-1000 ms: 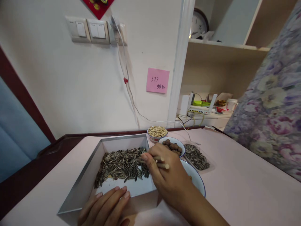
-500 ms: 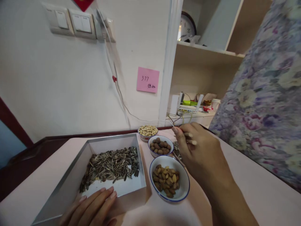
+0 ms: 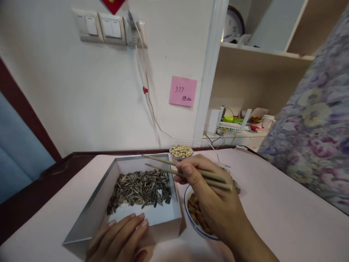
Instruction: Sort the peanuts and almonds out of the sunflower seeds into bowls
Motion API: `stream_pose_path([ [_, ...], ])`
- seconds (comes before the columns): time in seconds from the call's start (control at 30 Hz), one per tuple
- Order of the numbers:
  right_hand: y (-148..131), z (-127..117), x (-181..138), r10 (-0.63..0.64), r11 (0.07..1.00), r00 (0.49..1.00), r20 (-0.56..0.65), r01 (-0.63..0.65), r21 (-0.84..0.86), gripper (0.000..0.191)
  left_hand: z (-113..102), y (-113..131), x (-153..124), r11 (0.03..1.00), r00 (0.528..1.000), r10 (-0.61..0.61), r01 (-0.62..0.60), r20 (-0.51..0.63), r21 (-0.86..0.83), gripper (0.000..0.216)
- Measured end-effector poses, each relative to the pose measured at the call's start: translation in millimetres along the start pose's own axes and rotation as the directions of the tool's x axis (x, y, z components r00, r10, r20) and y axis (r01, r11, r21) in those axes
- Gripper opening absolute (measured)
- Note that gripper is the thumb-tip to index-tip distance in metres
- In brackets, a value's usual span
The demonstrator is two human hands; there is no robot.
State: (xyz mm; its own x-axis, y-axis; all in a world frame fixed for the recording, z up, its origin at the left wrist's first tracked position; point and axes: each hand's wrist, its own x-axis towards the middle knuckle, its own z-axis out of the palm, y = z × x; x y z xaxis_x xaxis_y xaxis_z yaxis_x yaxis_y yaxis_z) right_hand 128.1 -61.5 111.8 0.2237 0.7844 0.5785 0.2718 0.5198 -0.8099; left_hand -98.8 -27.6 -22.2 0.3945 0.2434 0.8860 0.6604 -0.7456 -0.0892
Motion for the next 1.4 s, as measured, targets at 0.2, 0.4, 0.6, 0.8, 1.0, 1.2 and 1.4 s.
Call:
stream_pose_path([
  [0.2,17.3,8.3,-5.7,0.234,0.967,0.954,0.187,-0.249,0.059,0.029,-0.5,0.4,-4.9,0.999,0.999,0.039,-0.039,-0.011,0.024,0.027],
  [0.4,23.5,16.3,-6.5,0.057,0.96,0.967,0.249,0.016,-0.281,0.037,-3.5,-1.6,-3.5,0.997,0.998,0.067,-0.067,0.001,0.024,0.027],
  [0.6,29.1,30.6,-7.4,0.064,0.948,0.941,0.333,0.048,-0.315,0.038,5.4,-8.2,-4.4,0.988,0.983,0.146,-0.141,-0.107,0.061,0.029],
  [0.8,36.6,40.4,-10.3,0.09,0.938,0.925,0.368,0.045,-0.344,0.037,12.4,-10.0,-7.2,0.985,0.978,0.163,-0.154,-0.131,0.074,0.03],
  [1.0,37.1,42.2,-12.5,0.11,0.931,0.918,0.38,0.039,-0.364,0.037,10.9,-10.2,-6.4,0.986,0.981,0.157,-0.149,-0.112,0.071,0.03],
  [1.2,39.4,43.1,-12.8,0.083,0.924,0.927,0.365,0.065,-0.377,0.036,14.3,-9.5,-4.7,0.99,0.977,0.139,-0.131,-0.16,0.055,0.03],
  [1.4,37.2,39.4,-8.3,0.029,0.926,0.942,0.336,0.101,-0.365,0.038,6.3,-4.1,-3.7,0.996,0.993,0.084,-0.082,-0.089,0.023,0.027],
])
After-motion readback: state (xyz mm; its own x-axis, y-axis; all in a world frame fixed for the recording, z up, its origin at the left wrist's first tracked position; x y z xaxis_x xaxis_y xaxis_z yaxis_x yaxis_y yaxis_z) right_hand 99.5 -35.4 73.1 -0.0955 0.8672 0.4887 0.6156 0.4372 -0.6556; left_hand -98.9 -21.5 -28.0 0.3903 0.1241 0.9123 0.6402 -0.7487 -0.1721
